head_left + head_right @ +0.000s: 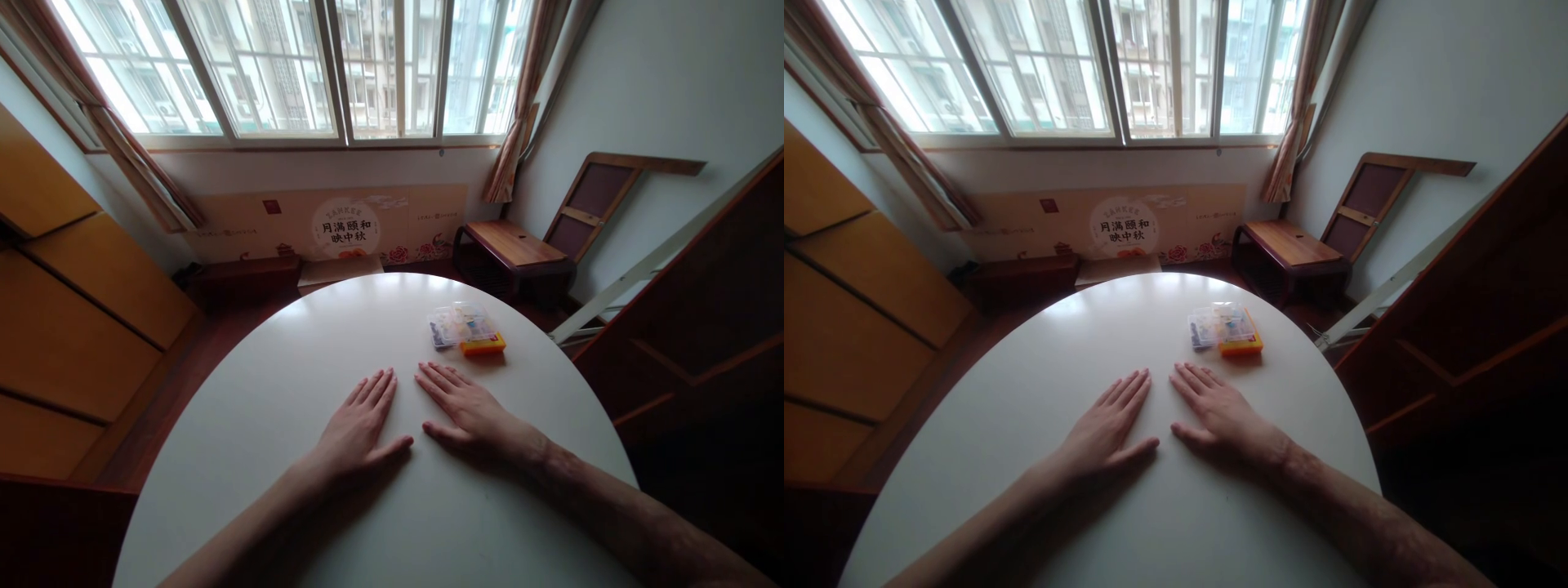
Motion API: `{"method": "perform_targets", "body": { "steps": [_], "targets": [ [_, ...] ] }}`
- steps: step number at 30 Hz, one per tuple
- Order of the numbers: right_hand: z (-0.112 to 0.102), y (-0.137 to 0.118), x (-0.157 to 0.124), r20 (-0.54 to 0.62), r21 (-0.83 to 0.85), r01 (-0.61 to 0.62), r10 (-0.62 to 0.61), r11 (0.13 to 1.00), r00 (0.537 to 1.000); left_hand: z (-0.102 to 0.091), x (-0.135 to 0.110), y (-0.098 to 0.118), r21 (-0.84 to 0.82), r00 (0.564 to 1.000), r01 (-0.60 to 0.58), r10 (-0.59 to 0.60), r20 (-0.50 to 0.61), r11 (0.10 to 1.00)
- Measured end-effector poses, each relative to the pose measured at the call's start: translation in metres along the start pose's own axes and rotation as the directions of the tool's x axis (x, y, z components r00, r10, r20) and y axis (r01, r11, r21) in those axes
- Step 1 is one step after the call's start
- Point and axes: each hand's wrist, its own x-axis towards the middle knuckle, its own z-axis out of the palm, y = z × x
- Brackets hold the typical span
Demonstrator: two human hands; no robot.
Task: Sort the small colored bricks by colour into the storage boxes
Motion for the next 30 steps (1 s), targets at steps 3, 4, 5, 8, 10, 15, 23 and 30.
{"method": "perform_targets", "body": {
  "steps": [3, 4, 5, 8, 10, 15, 23, 30],
  "targets": [
    [0.001, -0.0003, 0.0013, -0.001, 0.006, 0.001, -0.001, 1.0, 1.0, -0.0009, -0.0009, -0.0039, -0.015, 0.999, -0.031, 0.031, -0.007, 0.999],
    [0.0013, -0.0005, 0.0017, 0.001, 0.006, 0.001, -0.001, 1.0, 1.0, -0.0009, -0.0014, -0.0049, -0.017, 0.999, -0.037, 0.037, -0.009, 0.999],
    [0.0015, -0.0008, 0.0022, 0.005, 0.004, 0.0, 0.0, 1.0, 1.0, -0.0009, -0.0019, -0.0057, -0.018, 0.999, -0.039, 0.039, -0.01, 0.999],
    [0.0016, -0.0025, 0.0037, 0.023, -0.01, -0.008, 0.009, 1.0, 1.0, -0.0009, -0.0034, -0.0069, -0.02, 0.999, -0.033, 0.033, -0.011, 0.999],
    [0.0013, -0.0036, 0.0045, 0.032, -0.02, -0.012, 0.012, 1.0, 0.999, -0.0014, -0.004, -0.0068, -0.022, 1.0, -0.027, 0.027, -0.007, 0.999],
    [0.0016, -0.0043, 0.0053, 0.031, -0.014, -0.004, 0.005, 1.0, 1.0, -0.003, -0.0043, -0.0058, -0.023, 1.0, -0.014, 0.014, 0.02, 1.0],
    [0.0059, -0.0047, 0.0066, 0.0, -0.001, 0.011, -0.011, 1.0, 1.0, -0.0024, -0.0072, -0.0078, -0.025, 1.0, -0.017, 0.017, 0.002, 1.0],
    [0.0055, -0.0048, 0.0059, 0.005, -0.016, 0.008, -0.008, 1.0, 1.0, -0.0025, -0.0072, -0.0076, -0.012, 1.0, -0.016, 0.016, 0.014, 1.0]
  ]
}}
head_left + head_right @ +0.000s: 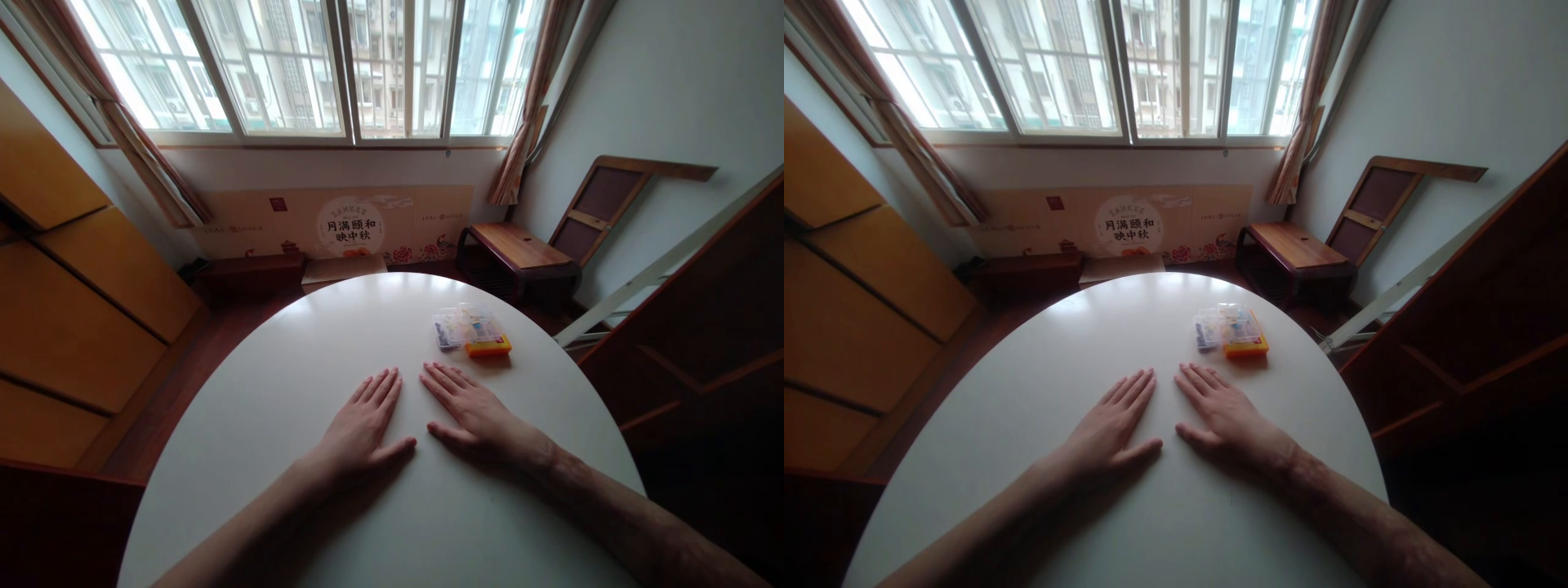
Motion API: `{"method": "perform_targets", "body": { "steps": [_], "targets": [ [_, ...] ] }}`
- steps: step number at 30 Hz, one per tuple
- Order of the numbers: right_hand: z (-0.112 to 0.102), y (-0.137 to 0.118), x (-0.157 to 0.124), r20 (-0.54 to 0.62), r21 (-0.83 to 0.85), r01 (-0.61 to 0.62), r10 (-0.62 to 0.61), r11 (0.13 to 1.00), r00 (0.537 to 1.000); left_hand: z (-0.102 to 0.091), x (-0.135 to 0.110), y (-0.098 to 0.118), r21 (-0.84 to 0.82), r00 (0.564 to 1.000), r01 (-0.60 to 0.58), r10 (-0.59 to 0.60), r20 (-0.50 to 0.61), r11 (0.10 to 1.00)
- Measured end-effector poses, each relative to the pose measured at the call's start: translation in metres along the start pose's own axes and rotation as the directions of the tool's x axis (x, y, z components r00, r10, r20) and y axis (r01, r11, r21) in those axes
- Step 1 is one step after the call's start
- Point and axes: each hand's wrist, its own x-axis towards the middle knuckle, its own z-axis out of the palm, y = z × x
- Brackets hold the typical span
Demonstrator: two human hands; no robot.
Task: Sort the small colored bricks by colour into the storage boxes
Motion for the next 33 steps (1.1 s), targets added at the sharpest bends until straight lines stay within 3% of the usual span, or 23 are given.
{"method": "perform_targets", "body": {
  "steps": [11, 14, 17, 21, 23, 25, 28, 33],
  "targets": [
    [0.0, 0.001, -0.001, -0.042, 0.015, 0.033, -0.032, 0.999, 0.999, -0.01, 0.001, 0.002, -0.039, 1.0, -0.002, 0.001, -0.02, 0.999],
    [-0.004, 0.001, -0.002, -0.197, 0.04, 0.078, -0.069, 0.996, 0.978, -0.021, 0.0, -0.007, -0.106, 0.992, -0.017, 0.004, -0.125, 0.994],
    [-0.02, 0.007, 0.001, -0.386, 0.029, 0.073, -0.056, 0.997, 0.921, -0.03, -0.004, -0.023, -0.157, 0.976, 0.01, -0.043, -0.213, 0.988],
    [-0.054, 0.041, 0.013, -0.55, -0.034, -0.019, -0.003, 0.999, 0.835, -0.034, -0.007, -0.036, -0.159, 0.978, -0.035, 0.001, -0.21, 0.987],
    [-0.07, 0.067, 0.021, -0.578, -0.079, -0.073, 0.014, 0.994, 0.816, -0.034, -0.008, -0.036, -0.146, 0.977, -0.042, 0.011, -0.211, 0.988],
    [-0.08, 0.094, 0.029, -0.569, -0.105, -0.114, 0.034, 0.988, 0.821, -0.034, -0.008, -0.034, -0.139, 0.976, -0.043, 0.012, -0.216, 0.989],
    [-0.086, 0.123, 0.036, -0.484, -0.107, -0.114, 0.048, 0.988, 0.874, -0.034, -0.009, -0.034, -0.148, 0.978, -0.051, 0.019, -0.21, 0.988],
    [-0.086, 0.13, 0.039, -0.483, -0.096, -0.098, 0.04, 0.991, 0.875, -0.033, -0.012, -0.038, -0.151, 0.979, -0.046, 0.014, -0.204, 0.987]
  ]
}}
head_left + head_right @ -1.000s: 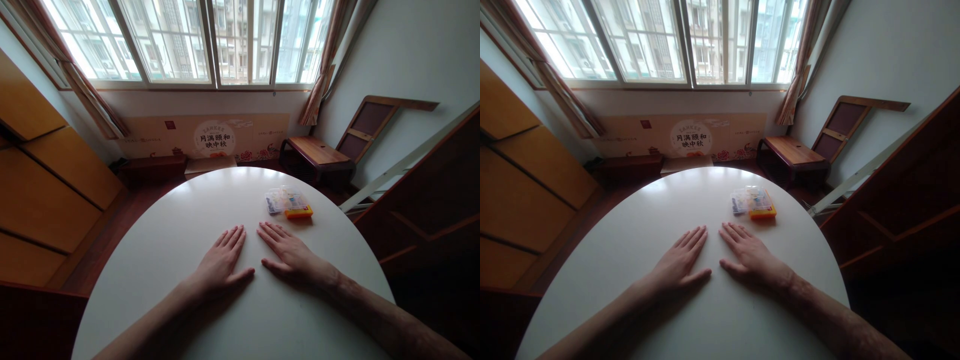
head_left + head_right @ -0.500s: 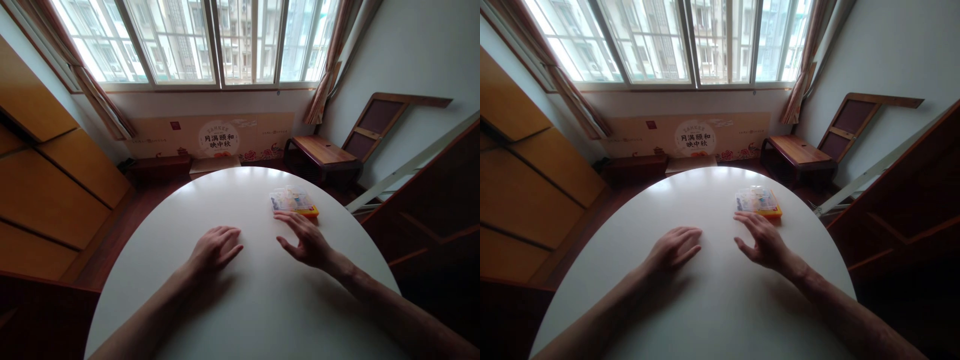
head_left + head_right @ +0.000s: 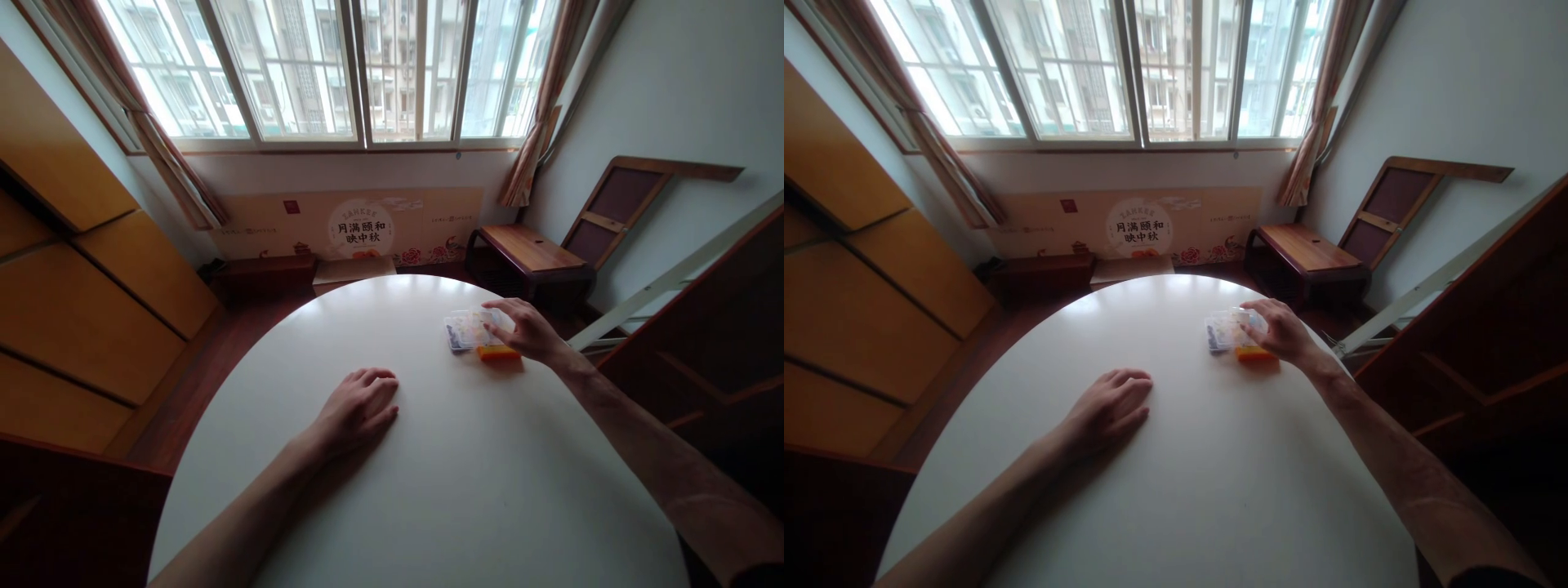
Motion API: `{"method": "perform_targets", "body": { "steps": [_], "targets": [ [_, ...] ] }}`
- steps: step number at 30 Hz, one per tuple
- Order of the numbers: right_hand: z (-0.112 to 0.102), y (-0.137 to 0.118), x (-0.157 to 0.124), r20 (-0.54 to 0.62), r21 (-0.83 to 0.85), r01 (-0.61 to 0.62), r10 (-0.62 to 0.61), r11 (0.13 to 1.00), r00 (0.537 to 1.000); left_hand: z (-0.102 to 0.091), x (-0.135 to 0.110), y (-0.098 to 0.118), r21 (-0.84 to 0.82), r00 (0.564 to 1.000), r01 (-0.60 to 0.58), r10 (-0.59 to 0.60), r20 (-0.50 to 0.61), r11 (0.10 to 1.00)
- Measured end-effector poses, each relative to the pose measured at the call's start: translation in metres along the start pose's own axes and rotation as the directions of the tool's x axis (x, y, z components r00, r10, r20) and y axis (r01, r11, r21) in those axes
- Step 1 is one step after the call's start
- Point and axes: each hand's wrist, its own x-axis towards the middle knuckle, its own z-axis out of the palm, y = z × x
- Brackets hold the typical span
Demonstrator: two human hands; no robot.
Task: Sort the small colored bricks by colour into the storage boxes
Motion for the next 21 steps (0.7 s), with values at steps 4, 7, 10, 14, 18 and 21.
{"method": "perform_targets", "body": {
  "steps": [4, 7, 10, 14, 18, 21],
  "targets": [
    [-0.006, -0.024, -0.002, -0.054, 0.018, 0.035, -0.034, 0.999, 0.998, 0.003, -0.001, -0.003, -0.002, 1.0, -0.002, 0.002, -0.005, 1.0],
    [-0.004, -0.058, -0.007, -0.066, 0.111, 0.074, -0.066, 0.991, 0.996, 0.006, -0.001, -0.004, -0.019, 0.998, 0.009, -0.01, -0.054, 1.0],
    [0.01, -0.1, -0.015, -0.028, 0.238, 0.114, -0.11, 0.965, 0.994, 0.008, 0.0, -0.001, -0.078, 0.989, 0.05, -0.061, -0.136, 0.996],
    [0.042, -0.147, -0.024, 0.033, 0.393, 0.158, -0.185, 0.906, 0.982, 0.009, 0.0, 0.004, -0.21, 0.974, 0.109, -0.147, -0.175, 0.972],
    [0.07, -0.169, -0.027, 0.004, 0.457, 0.166, -0.188, 0.874, 0.982, 0.011, 0.001, 0.005, -0.381, 0.965, 0.142, -0.214, -0.153, 0.914],
    [0.08, -0.173, -0.028, -0.008, 0.451, 0.158, -0.173, 0.879, 0.985, 0.011, 0.002, 0.003, -0.543, 0.955, 0.153, -0.264, -0.132, 0.826]
  ]
}}
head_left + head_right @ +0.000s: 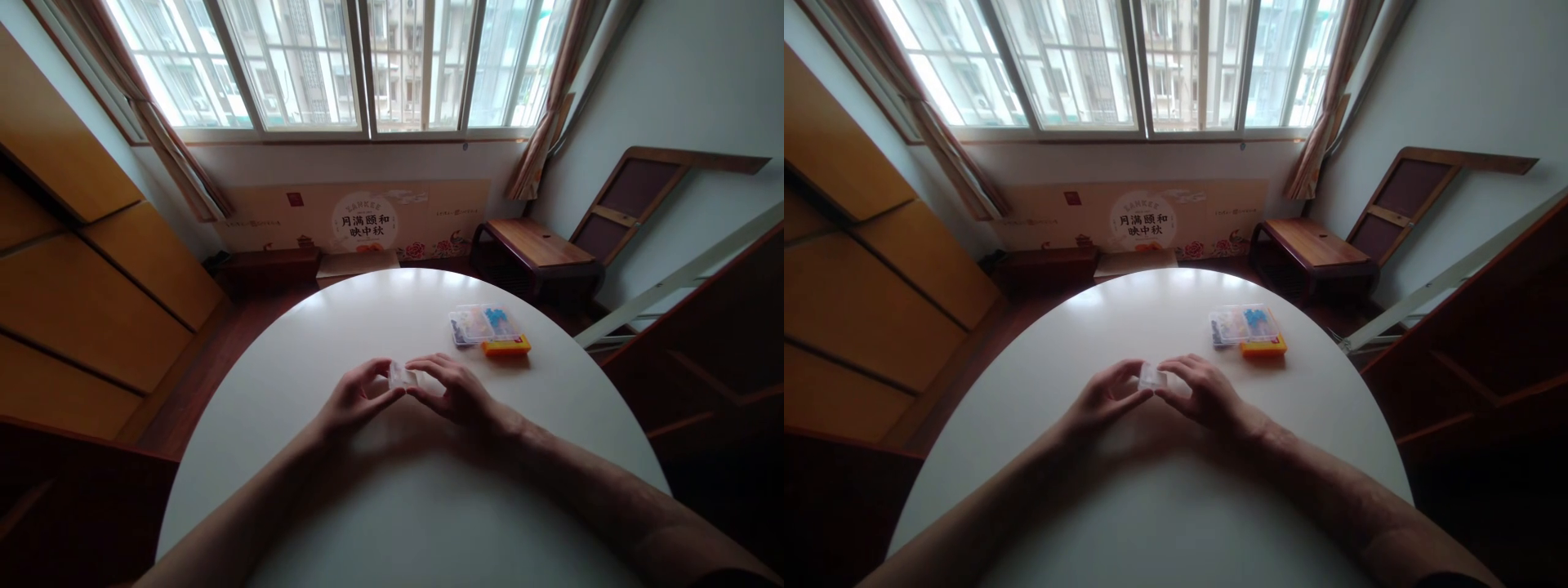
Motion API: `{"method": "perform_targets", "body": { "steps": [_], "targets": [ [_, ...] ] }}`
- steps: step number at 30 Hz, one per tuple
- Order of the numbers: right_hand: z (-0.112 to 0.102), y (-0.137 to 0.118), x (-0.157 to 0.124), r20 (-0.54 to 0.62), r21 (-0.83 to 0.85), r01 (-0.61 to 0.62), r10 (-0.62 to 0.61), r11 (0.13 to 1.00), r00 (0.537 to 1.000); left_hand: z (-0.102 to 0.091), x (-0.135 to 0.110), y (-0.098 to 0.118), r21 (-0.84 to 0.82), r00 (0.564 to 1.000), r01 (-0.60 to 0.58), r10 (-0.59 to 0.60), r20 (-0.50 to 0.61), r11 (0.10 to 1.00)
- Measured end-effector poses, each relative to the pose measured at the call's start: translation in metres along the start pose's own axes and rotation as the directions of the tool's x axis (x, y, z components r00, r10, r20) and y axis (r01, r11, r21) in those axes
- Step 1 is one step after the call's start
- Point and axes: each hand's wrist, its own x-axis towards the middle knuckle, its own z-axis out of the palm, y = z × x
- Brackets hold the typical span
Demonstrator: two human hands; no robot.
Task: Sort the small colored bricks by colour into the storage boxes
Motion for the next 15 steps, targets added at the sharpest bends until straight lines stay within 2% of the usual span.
{"method": "perform_targets", "body": {
  "steps": [5, 9, 11, 15],
  "targets": [
    [0.003, 0.002, -0.004, 0.011, -0.148, 0.078, -0.078, 0.986, 0.997, 0.004, 0.003, 0.001, -0.136, 0.996, 0.076, -0.081, -0.034, 0.988],
    [0.004, 0.004, -0.004, 0.05, -0.292, 0.147, -0.138, 0.945, 0.989, 0.013, 0.007, 0.01, -0.257, 0.994, 0.107, -0.103, 0.031, 0.96],
    [0.004, 0.007, -0.004, 0.069, -0.321, 0.151, -0.135, 0.935, 0.988, 0.016, 0.009, 0.015, -0.262, 0.995, 0.097, -0.085, 0.056, 0.96],
    [0.002, 0.013, -0.006, 0.061, -0.308, 0.108, -0.093, 0.945, 0.994, 0.019, 0.011, 0.018, -0.18, 0.998, 0.05, -0.044, 0.04, 0.982]
  ]
}}
